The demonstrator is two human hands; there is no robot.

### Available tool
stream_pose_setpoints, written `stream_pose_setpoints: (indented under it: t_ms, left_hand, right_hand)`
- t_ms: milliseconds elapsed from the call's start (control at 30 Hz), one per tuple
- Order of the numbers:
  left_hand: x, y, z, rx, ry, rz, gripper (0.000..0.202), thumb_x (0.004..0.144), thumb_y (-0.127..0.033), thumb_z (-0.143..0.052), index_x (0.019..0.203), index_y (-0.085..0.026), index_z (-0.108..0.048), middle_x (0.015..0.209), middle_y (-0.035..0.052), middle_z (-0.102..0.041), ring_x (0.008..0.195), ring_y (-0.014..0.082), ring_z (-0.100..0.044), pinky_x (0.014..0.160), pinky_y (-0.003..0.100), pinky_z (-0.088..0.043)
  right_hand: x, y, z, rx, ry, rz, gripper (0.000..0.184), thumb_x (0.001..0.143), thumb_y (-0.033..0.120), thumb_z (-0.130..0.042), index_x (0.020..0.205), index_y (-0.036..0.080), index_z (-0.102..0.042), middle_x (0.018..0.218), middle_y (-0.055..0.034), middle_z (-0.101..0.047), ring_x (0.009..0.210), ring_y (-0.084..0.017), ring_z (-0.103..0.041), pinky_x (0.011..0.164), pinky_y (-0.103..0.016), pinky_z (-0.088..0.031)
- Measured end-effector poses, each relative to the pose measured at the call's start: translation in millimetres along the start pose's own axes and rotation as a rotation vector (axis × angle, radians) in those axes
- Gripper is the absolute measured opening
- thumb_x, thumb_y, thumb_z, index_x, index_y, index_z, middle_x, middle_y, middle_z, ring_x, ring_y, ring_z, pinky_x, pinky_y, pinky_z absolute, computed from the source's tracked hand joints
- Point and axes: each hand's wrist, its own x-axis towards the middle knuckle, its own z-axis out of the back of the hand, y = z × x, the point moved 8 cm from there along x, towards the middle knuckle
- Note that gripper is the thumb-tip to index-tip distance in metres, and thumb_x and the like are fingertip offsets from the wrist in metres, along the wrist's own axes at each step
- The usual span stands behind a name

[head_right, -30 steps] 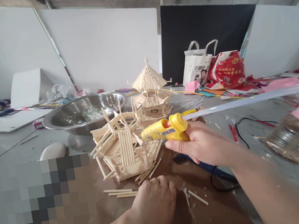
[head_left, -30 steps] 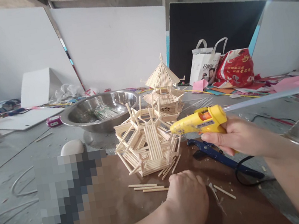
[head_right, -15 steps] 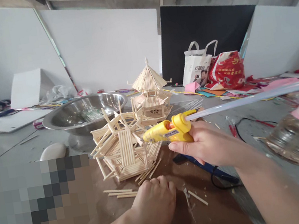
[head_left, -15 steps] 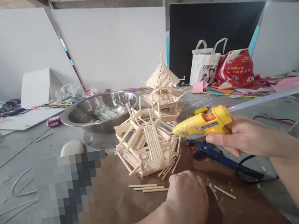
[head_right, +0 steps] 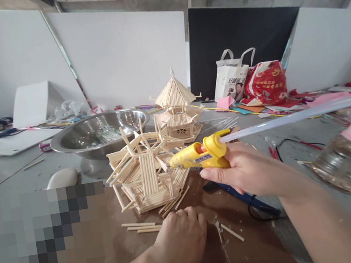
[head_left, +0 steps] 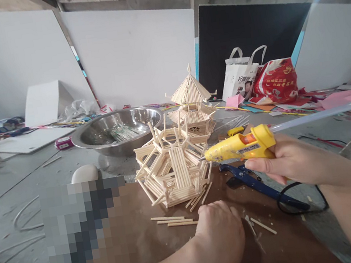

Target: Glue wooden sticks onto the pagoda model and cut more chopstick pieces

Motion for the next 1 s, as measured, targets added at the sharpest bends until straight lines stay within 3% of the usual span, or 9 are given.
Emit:
stream_pose_setpoints:
  t_ms: [367, 533, 600, 667, 767, 833, 1000]
  left_hand:
    - [1.2, -0.7, -0.8, -0.01, 0.012, -0.003, 0.02, 0.068, -0.011, -0.047, 0.084, -0.011, -0.058, 0.071, 0.01, -0.055, 0.065, 0.0239, -0.054, 0.048, 0.033, -0.042]
    - [2.3, 2.9, 0.5, -0.069, 0.013, 0.028, 0.017, 0.071, -0.01, -0.044, 0.081, -0.011, -0.058, 0.071, 0.0104, -0.056, 0.064, 0.0232, -0.055, 0.048, 0.03, -0.04]
    - [2.0, 3.4, 7.9, -0.103, -0.044, 0.019, 0.015, 0.07, -0.01, -0.044, 0.079, -0.012, -0.057, 0.071, 0.01, -0.057, 0.064, 0.023, -0.055, 0.048, 0.029, -0.04]
    - [-0.3, 1.8, 20.8, -0.184, -0.142, -0.033, 0.011, 0.07, -0.013, -0.046, 0.077, -0.013, -0.055, 0.073, 0.0087, -0.057, 0.063, 0.0216, -0.055, 0.047, 0.028, -0.039]
    - [-5.7, 5.6, 42.1, -0.495, -0.295, -0.102, 0.01, 0.076, -0.021, -0.041, 0.075, -0.016, -0.05, 0.07, 0.0034, -0.058, 0.058, 0.0141, -0.054, 0.048, 0.022, -0.038]
    - [-6.4, 20.6, 47.7, -0.798, -0.374, -0.026, 0.016, 0.081, -0.024, -0.035, 0.075, -0.017, -0.048, 0.062, -0.0001, -0.056, 0.052, 0.0094, -0.051, 0.048, 0.019, -0.037]
    - [3.5, 49.9, 28.5, -1.474, -0.478, 0.178, 0.019, 0.08, -0.034, -0.038, 0.074, -0.017, -0.044, 0.059, -0.003, -0.051, 0.042, 0.0045, -0.044, 0.042, 0.016, -0.034]
  right_hand:
    - [-1.0, -4.3, 0.2, 0.039, 0.045, -0.061, 0.046, 0.07, 0.052, -0.045, 0.041, 0.018, -0.041, 0.034, 0.0044, -0.042, 0.034, -0.006, -0.042, 0.038, -0.018, -0.035]
    - [5.0, -37.5, 15.9, 0.175, 0.036, -0.201, 0.037, 0.07, 0.053, -0.045, 0.069, 0.017, -0.054, 0.047, 0.0023, -0.054, 0.035, -0.007, -0.045, 0.037, -0.019, -0.033]
    - [10.6, -57.7, 28.0, 0.241, -0.06, -0.261, 0.036, 0.071, 0.05, -0.046, 0.085, 0.017, -0.052, 0.067, -0.0024, -0.062, 0.039, -0.008, -0.05, 0.037, -0.019, -0.032]
    - [16.0, -76.6, 35.6, 0.284, -0.132, -0.31, 0.035, 0.073, 0.047, -0.047, 0.087, 0.015, -0.052, 0.08, -0.0066, -0.062, 0.041, -0.007, -0.052, 0.037, -0.019, -0.032]
    - [21.6, -91.8, 39.7, 0.418, -0.197, -0.309, 0.031, 0.073, 0.042, -0.048, 0.088, 0.015, -0.05, 0.089, -0.0089, -0.061, 0.042, -0.008, -0.053, 0.04, -0.021, -0.036]
    - [21.8, -91.5, 41.7, 0.52, -0.216, -0.262, 0.032, 0.072, 0.041, -0.051, 0.093, 0.017, -0.048, 0.094, -0.0092, -0.059, 0.045, -0.009, -0.054, 0.043, -0.022, -0.039]
    - [10.6, -68.4, 42.3, 0.599, -0.047, -0.081, 0.028, 0.072, 0.042, -0.05, 0.086, 0.018, -0.047, 0.092, -0.0075, -0.058, 0.038, -0.004, -0.044, 0.041, -0.022, -0.037]
